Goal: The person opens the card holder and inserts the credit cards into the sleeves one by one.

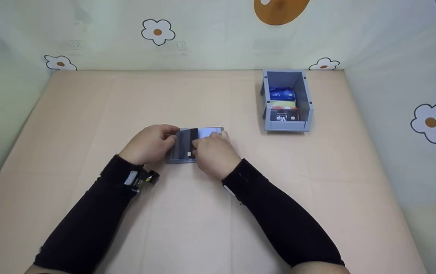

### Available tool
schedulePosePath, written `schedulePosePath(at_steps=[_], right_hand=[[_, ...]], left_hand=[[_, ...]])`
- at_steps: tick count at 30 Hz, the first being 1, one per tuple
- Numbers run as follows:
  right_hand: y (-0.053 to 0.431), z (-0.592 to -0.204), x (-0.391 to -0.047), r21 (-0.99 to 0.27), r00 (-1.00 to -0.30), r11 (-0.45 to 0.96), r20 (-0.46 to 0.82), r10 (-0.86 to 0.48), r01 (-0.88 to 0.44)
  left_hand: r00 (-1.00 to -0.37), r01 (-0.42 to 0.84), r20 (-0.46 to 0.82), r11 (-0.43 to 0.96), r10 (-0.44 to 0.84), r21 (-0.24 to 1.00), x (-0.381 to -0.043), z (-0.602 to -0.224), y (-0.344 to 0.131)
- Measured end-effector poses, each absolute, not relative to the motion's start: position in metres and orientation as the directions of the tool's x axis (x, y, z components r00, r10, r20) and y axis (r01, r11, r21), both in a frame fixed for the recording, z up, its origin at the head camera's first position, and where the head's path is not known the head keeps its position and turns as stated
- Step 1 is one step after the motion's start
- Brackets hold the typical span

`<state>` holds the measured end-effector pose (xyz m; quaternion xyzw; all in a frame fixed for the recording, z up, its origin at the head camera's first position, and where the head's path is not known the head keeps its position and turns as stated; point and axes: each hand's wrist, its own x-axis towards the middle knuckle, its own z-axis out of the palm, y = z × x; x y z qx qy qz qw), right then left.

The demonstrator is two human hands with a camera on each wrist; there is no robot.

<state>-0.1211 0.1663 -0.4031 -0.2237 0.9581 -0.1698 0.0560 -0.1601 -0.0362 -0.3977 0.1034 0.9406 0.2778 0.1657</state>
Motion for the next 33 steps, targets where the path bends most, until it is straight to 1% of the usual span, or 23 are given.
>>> schedulePosePath(at_steps=[6, 11, 19, 26, 33], right_hand=[[0.1651, -0.4036, -0.1212, -0.406, -0.886, 0.821, -0.053, -0.461, -0.403], [0.1654, -0.4034, -0.1226, -0.399, -0.898, 0.836, -0.067, -0.436, -0.376], [0.1625, -0.4056, -0.1196, -0.423, -0.885, 0.818, -0.075, -0.46, -0.389], [0.1616, -0.41, -0.1191, -0.411, -0.876, 0.81, -0.052, -0.48, -0.419], [0.1601, -0.4103, -0.1181, -0.418, -0.876, 0.808, -0.059, -0.479, -0.414]], left_hand=[[-0.923, 0.1, -0.255, 0.82, 0.288, 0.563, -0.1601, -0.3974, -0.0359], [-0.925, 0.091, -0.258, 0.822, 0.279, 0.563, -0.1603, -0.3976, -0.0355], [-0.927, 0.103, -0.248, 0.825, 0.282, 0.555, -0.1608, -0.3987, -0.0354], [-0.926, 0.109, -0.244, 0.824, 0.287, 0.555, -0.1604, -0.3994, -0.0355], [-0.927, 0.113, -0.241, 0.827, 0.287, 0.551, -0.1612, -0.4, -0.0353]])
